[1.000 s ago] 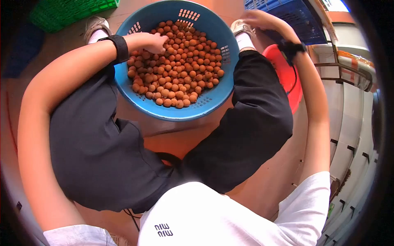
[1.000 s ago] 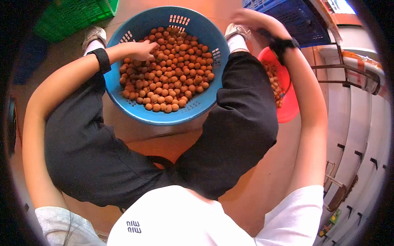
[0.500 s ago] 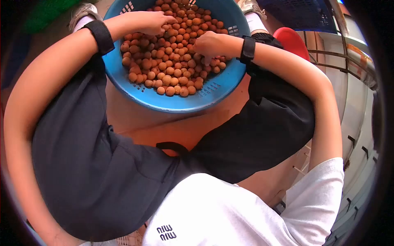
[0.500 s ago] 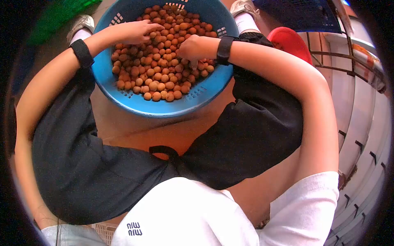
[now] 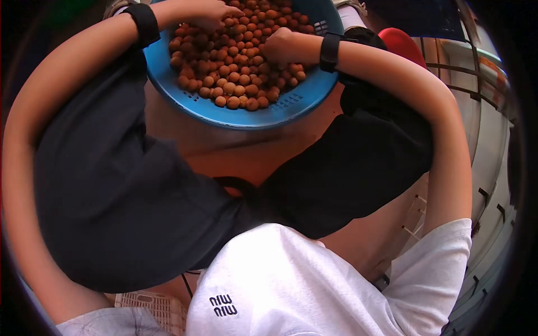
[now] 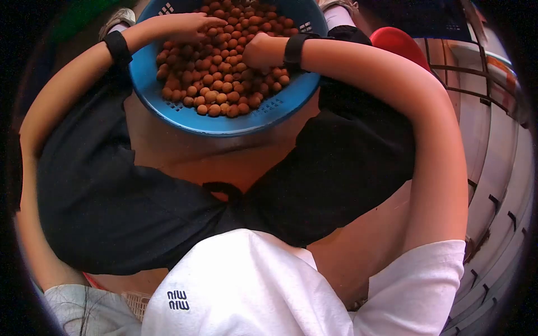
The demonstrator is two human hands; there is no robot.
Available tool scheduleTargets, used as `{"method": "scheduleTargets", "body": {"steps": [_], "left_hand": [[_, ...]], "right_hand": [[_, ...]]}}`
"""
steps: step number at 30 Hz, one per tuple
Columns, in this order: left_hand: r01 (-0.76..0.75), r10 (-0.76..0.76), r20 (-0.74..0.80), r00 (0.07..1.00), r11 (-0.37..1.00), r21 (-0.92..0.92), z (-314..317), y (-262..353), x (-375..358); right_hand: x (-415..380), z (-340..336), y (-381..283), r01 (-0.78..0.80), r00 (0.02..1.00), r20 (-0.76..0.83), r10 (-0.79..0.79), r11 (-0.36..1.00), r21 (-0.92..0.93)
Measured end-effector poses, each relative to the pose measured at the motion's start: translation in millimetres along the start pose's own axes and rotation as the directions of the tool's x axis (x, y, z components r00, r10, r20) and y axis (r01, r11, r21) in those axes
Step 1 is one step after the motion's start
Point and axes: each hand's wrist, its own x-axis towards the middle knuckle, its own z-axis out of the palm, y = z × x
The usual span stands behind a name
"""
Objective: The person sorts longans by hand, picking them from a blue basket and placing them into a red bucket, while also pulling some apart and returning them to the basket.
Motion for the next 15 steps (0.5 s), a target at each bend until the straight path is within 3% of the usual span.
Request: {"method": "scheduleTargets", "body": {"steps": [1,4,6,10,13,15], "left_hand": [[0.002,-0.002,0.007,1.000,1.000,-0.003,-1,0,0],[0.004,-0.004,-0.001,1.000,1.000,-0.005,0,0,-1],[-0.006,0.006,-0.051,0.999,1.000,0.004,7,-5,0],[0.027,-0.026,0.026,0.999,0.999,-0.029,-1,2,-2],[-0.003,0.004,0.028,1.000,0.999,-0.046,0,-2,0],[-0.013,0.013,0.016,1.000,1.000,-0.017,2,-3,0]], "right_hand": [[-1,3,-1,0.006,0.999,-0.031,-0.007,1.000,-0.026],[6,15,19,0.079,0.997,0.001,-0.081,0.968,0.238],[-11,-6,13,0.014,0.997,0.069,-0.028,0.980,0.198],[4,-7,14,-0.104,0.961,0.275,0.040,0.969,0.224],[6,-4,19,-0.035,0.962,0.269,-0.040,0.962,0.271],[2,-1,17,-0.042,0.985,0.172,-0.014,0.947,0.319]]}}
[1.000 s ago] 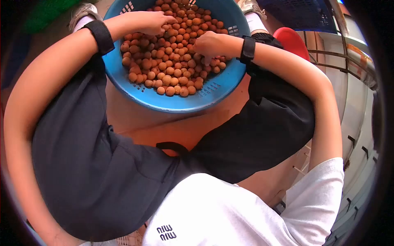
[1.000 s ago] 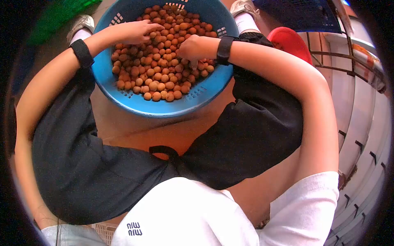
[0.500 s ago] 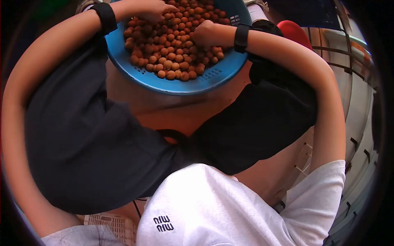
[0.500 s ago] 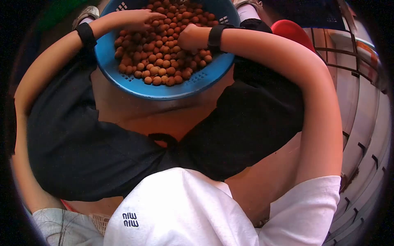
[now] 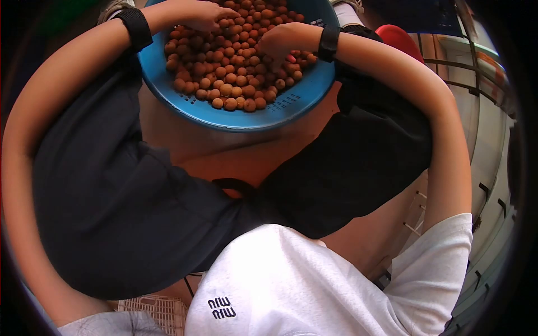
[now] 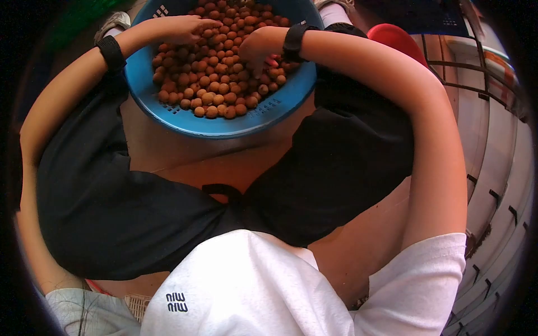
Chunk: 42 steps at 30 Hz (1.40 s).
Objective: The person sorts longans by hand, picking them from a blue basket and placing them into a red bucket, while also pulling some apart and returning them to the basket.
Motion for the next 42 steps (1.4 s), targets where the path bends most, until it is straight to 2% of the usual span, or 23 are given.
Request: {"method": "scheduleTargets", "body": {"steps": [1,6,10,13,16,19,22,25,28,31,33,34,36,37,38,40,41,42], "left_hand": [[-0.006,0.006,0.010,1.000,1.000,0.003,0,0,-1],[-0.026,0.026,0.005,1.000,0.999,-0.020,2,-5,0],[0.021,-0.021,0.014,1.000,1.000,-0.013,-4,5,-6],[0.023,-0.023,0.022,0.999,1.000,-0.012,-4,4,-5],[0.055,-0.054,0.047,0.997,0.998,-0.007,-5,7,-4],[0.066,-0.064,0.059,0.996,0.997,-0.035,-8,10,-6],[0.058,-0.056,0.043,0.997,0.998,-0.033,-4,5,-5],[0.044,-0.043,0.025,0.999,0.998,-0.041,-4,4,-4],[-0.009,0.008,-0.052,0.999,1.000,-0.003,4,-6,0],[-0.051,0.048,-0.064,0.997,0.998,-0.040,-1,-3,1],[-0.072,0.067,-0.037,0.997,0.988,-0.133,-17,10,-7],[-0.064,0.063,-0.013,0.998,0.995,-0.079,-23,17,-10],[-0.055,0.054,0.036,0.998,0.998,0.032,-34,28,-12],[-0.046,0.046,0.048,0.998,0.999,0.018,-31,25,-10],[-0.038,0.038,0.060,0.997,0.999,0.006,-26,22,-8],[-0.070,0.072,0.080,0.994,0.997,-0.024,-28,21,-9],[-0.082,0.086,0.035,0.996,0.992,-0.096,-28,22,-11],[-0.096,0.096,-0.011,0.995,0.981,-0.168,-25,22,-11]], "right_hand": [[-2,2,-1,0.003,0.999,-0.052,-0.002,1.000,0.026],[1,-1,-1,-0.023,1.000,0.006,0.023,1.000,-0.004],[3,-2,-3,-0.061,0.996,0.057,0.061,0.998,0.004],[-4,-4,-5,-0.100,0.995,0.035,0.097,0.990,0.095],[-8,-7,-7,-0.090,0.995,0.059,0.086,0.993,0.072],[-13,-17,-7,-0.026,0.987,0.159,0.020,0.999,0.034],[-11,-20,-6,-0.048,0.973,0.226,0.055,0.998,-0.036],[-12,-21,-1,-0.024,0.975,0.222,0.021,1.000,0.010],[-14,-19,13,0.045,0.998,-0.046,-0.033,0.960,0.276],[-11,-28,19,-0.089,0.955,-0.250,0.160,0.958,0.274],[4,-29,39,0.004,0.896,-0.421,0.139,0.947,0.321],[11,-28,46,0.053,0.854,-0.503,0.132,0.940,0.337],[12,-14,55,-0.060,0.657,-0.753,-0.016,0.996,-0.073],[14,-6,59,-0.161,0.549,-0.826,-0.132,0.952,-0.260],[23,3,62,-0.154,0.635,-0.769,-0.071,0.964,-0.216],[30,10,63,-0.098,0.659,-0.752,0.035,0.994,-0.040],[29,11,58,-0.033,0.603,-0.793,0.088,0.996,0.086],[27,10,56,-0.032,0.627,-0.772,0.105,0.994,0.108]]}}
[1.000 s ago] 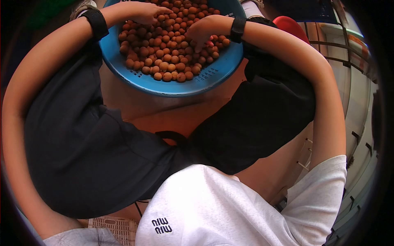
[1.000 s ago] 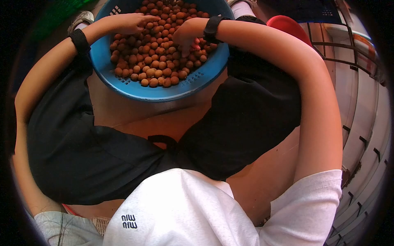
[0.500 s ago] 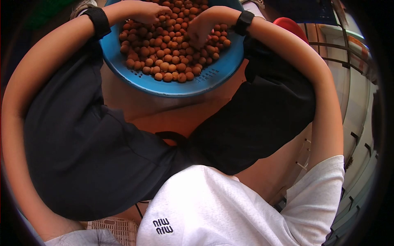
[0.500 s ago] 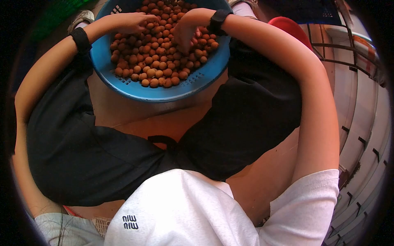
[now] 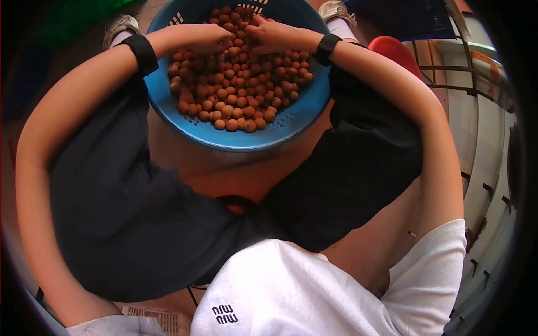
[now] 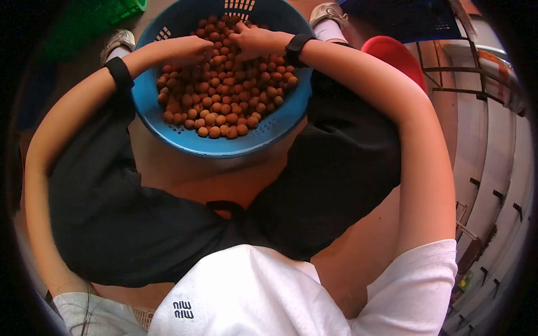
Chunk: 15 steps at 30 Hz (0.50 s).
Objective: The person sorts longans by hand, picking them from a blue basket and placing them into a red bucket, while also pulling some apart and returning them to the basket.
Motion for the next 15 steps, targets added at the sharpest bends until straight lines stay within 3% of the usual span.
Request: {"method": "scheduleTargets", "body": {"steps": [1,2,5,6,9,10,13,15], "left_hand": [[-0.018,0.015,-0.044,0.999,0.997,-0.072,1,0,1],[-0.002,0.009,0.035,0.999,0.977,-0.214,-2,2,1],[0.048,0.002,0.163,0.987,0.952,-0.304,-10,13,0],[-0.012,0.056,0.130,0.990,0.949,-0.315,-5,7,3],[0.076,-0.009,0.227,0.974,0.955,-0.288,-6,1,3],[0.069,-0.011,0.215,0.976,0.963,-0.262,-4,-5,4],[0.141,-0.118,0.169,0.979,0.981,-0.136,4,-17,6],[0.199,-0.194,0.192,0.962,0.980,-0.010,4,-16,1]], "right_hand": [[1,-10,-5,-0.018,0.999,0.031,0.018,1.000,0.014],[3,-19,-10,-0.037,0.997,0.062,0.036,0.999,0.028],[10,-35,-27,-0.160,0.895,0.444,-0.031,0.908,0.386],[6,-33,-36,-0.068,0.932,0.362,-0.031,0.964,0.258],[14,-5,-31,-0.039,0.956,0.291,-0.038,0.966,0.255],[14,-3,-30,0.036,0.971,0.221,-0.091,0.970,0.240],[12,-35,-40,-0.155,0.865,0.502,0.009,0.956,0.251],[12,-48,-45,-0.171,0.839,0.542,0.036,0.965,0.201]]}}
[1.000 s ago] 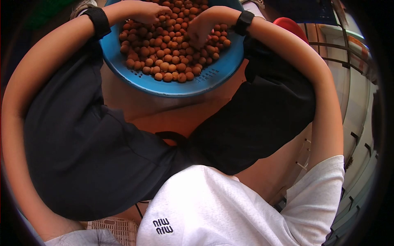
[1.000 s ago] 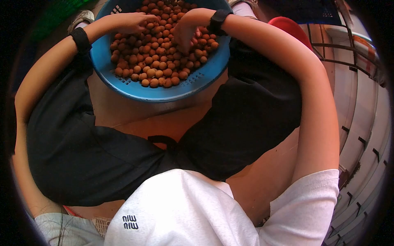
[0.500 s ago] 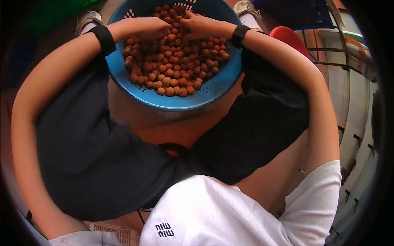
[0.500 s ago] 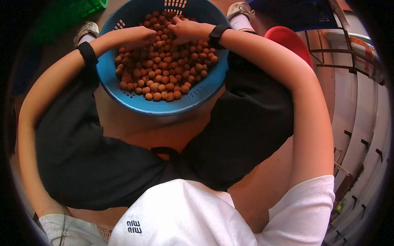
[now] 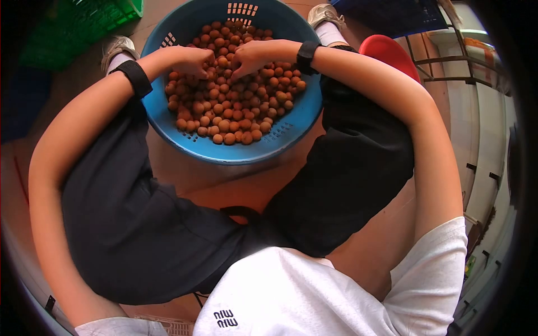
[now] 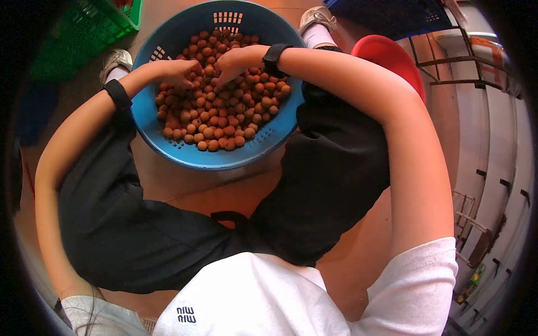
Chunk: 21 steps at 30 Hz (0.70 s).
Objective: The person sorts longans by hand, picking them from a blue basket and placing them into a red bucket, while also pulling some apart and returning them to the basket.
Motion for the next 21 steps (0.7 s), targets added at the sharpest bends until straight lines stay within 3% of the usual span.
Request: {"method": "scheduleTargets", "body": {"steps": [2,5,8,11,14,17,21], "left_hand": [[0.041,-0.036,-0.069,0.997,0.995,0.086,0,6,-8],[0.041,-0.045,0.014,0.999,0.976,0.214,-7,19,-9],[0.146,-0.135,-0.104,0.985,0.984,0.107,0,24,-12],[0.082,-0.088,-0.045,0.995,0.990,-0.112,5,-2,10],[0.141,-0.114,0.114,0.987,0.953,-0.269,1,-3,11],[0.190,-0.196,0.052,0.979,0.977,0.099,7,5,14],[0.188,-0.189,-0.003,0.982,0.981,-0.046,11,-3,20]], "right_hand": [[1,-6,0,-0.048,0.998,0.050,0.046,0.998,0.038],[4,-11,7,-0.126,0.989,0.104,0.107,0.971,0.201],[1,-8,9,-0.132,0.990,0.088,0.112,0.955,0.267],[2,-5,7,-0.101,0.990,0.119,0.076,0.970,0.221],[6,-4,6,-0.112,0.984,0.163,0.075,0.966,0.232],[6,0,4,-0.106,0.987,0.143,0.075,0.970,0.221],[12,1,9,-0.061,0.990,0.140,0.025,0.963,0.261]]}}
